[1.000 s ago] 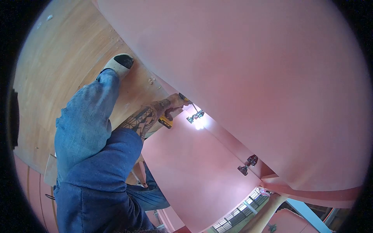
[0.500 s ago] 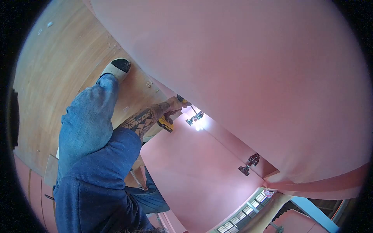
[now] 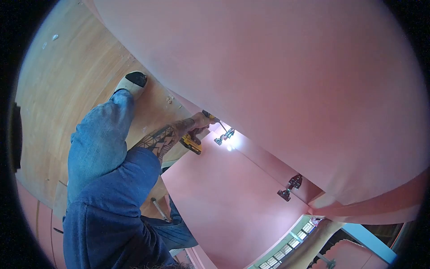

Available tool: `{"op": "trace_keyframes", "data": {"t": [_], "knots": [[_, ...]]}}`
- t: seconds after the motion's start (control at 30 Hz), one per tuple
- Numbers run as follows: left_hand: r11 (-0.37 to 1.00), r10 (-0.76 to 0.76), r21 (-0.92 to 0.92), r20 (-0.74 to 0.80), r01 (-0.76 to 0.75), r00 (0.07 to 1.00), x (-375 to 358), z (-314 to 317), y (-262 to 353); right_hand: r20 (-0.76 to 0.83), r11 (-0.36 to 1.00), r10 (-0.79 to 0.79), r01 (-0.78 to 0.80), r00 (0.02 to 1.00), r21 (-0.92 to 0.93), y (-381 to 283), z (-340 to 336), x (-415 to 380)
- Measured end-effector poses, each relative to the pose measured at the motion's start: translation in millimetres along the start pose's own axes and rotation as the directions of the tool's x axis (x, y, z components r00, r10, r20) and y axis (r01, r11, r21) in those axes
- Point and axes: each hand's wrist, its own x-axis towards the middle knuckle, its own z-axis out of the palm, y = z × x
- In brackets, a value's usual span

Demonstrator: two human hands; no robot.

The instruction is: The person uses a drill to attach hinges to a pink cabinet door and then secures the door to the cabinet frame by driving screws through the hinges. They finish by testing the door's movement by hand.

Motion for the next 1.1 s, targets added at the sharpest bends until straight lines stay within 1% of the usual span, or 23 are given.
{"op": "trace_keyframes", "data": {"t": [0.07, 0.17, 0.27, 0.3, 0.33, 0.37, 0.4, 0.43, 0.47, 0.5, 0.53, 0.6, 0.63, 0.67, 0.7, 0.77, 0.8, 0.87, 0.93, 0.97, 1.0, 1.07, 1.1], "knots": [[0.999, -0.047, -0.022, 0.039, 0.048, 0.998, -24.9, -4.2, 13.9, -0.006, 1.0, -0.004, 0.004, 1.0, 0.003, -5.0, 1.8, 0.0], [0.999, -0.02, -0.045, 0.038, 0.022, 0.999, -32.2, -3.8, 18.6, -0.024, 1.0, -0.018, 0.018, 1.0, 0.007, -14.2, -1.8, 2.5], [0.992, -0.025, -0.122, 0.052, 0.031, 0.998, -13.5, -1.6, 5.0, -0.05, 0.999, -0.038, 0.037, 0.998, -0.017, -55.2, -1.1, -5.3], [0.988, -0.031, -0.149, 0.092, 0.045, 0.995, 10.7, -3.1, -9.2, 0.036, 0.996, -0.082, 0.08, 0.996, 0.048, -91.2, 22.5, -17.5], [0.99, -0.023, -0.138, 0.105, 0.038, 0.994, 0.3, 0.3, -1.1, 0.116, 0.986, -0.13, 0.116, 0.985, 0.12, -124.5, 51.7, -25.0], [0.982, -0.048, -0.179, 0.043, 0.055, 0.998, -21.1, 2.3, 11.5, 0.187, 0.971, -0.18, 0.144, 0.966, 0.193, -144.1, 72.6, -19.7], [0.975, -0.069, -0.215, -0.02, 0.063, 0.997, -36.0, 4.2, 22.0, -0.018, 0.943, -0.283, 0.275, 0.959, -0.187, -133.4, 94.6, 4.6], [0.977, -0.005, -0.214, -0.036, -0.003, 0.999, -40.1, 7.3, 22.2, 0.014, 0.955, -0.256, 0.255, 0.967, -0.152, -132.2, 95.5, 11.1], [0.985, 0.024, -0.171, -0.027, -0.029, 0.999, -49.8, 13.0, 32.1, 0.037, 0.966, -0.228, 0.231, 0.973, -0.117, -131.2, 89.0, 12.8], [0.992, 0.03, -0.122, -0.055, -0.037, 0.998, -61.8, 20.0, 44.6, -0.049, 0.954, -0.259, 0.248, 0.965, -0.167, -129.0, 92.7, 7.0], [0.997, 0.041, -0.068, -0.085, -0.047, 0.996, -73.3, 26.1, 59.2, -0.078, 0.969, -0.239, 0.233, 0.968, -0.078, -123.2, 92.8, 8.7], [0.995, 0.073, 0.066, -0.074, -0.068, 0.995, -88.9, 41.4, 81.7, -0.147, 0.971, -0.184, 0.156, 0.972, -0.182, -100.3, 87.3, 11.5], [0.972, 0.131, 0.201, -0.037, -0.121, 0.991, -102.7, 50.6, 95.0, -0.212, 0.959, -0.189, 0.134, 0.959, -0.249, -103.1, 93.3, 6.4], [0.93, 0.18, 0.324, 0.004, -0.171, 0.984, -116.9, 58.2, 106.4, -0.24, 0.959, -0.179, 0.115, 0.954, -0.26, -101.0, 95.1, 6.3], [0.913, 0.206, 0.359, -0.002, -0.192, 0.978, -137.7, 65.9, 120.4, -0.254, 0.966, -0.159, 0.098, 0.954, -0.238, -102.2, 97.2, 3.6], [0.776, 0.227, 0.576, 0.124, -0.256, 0.966, -187.2, 81.7, 145.5, -0.294, 0.977, -0.14, 0.083, 0.945, -0.196, -96.2, 94.9, 2.3], [0.764, 0.215, 0.599, 0.116, -0.241, 0.97, -181.1, 94.7, 145.7, -0.279, 0.984, -0.144, 0.107, 0.949, -0.144, -60.9, 100.4, 12.3], [0.614, 0.262, 0.717, 0.212, -0.332, 0.942, -211.6, 96.2, 155.7, -0.296, 0.982, -0.186, 0.165, 0.937, -0.094, -53.5, 102.5, 11.7], [0.56, 0.282, 0.753, 0.219, -0.345, 0.934, -259.3, 101.1, 172.5, -0.408, 0.951, -0.139, 0.237, 0.902, 0.201, -41.5, 103.2, 14.4], [0.598, 0.248, 0.729, 0.226, -0.332, 0.942, -272.3, 101.5, 175.8, -0.482, 0.939, -0.077, 0.226, 0.873, 0.259, -34.3, 103.8, 16.4], [0.637, 0.212, 0.703, 0.235, -0.317, 0.949, -278.7, 100.6, 175.8, -0.491, 0.941, -0.074, 0.224, 0.868, 0.255, -29.4, 103.2, 17.9], [0.642, 0.222, 0.69, 0.251, -0.335, 0.942, -284.2, 90.3, 171.8, -0.51, 0.917, 0.074, 0.142, 0.857, 0.372, -26.6, 101.5, 20.0], [0.657, 0.248, 0.676, 0.225, -0.335, 0.942, -294.1, 90.2, 172.3, -0.514, 0.923, 0.071, 0.139, 0.855, 0.359, -31.4, 99.5, 17.2]]}}
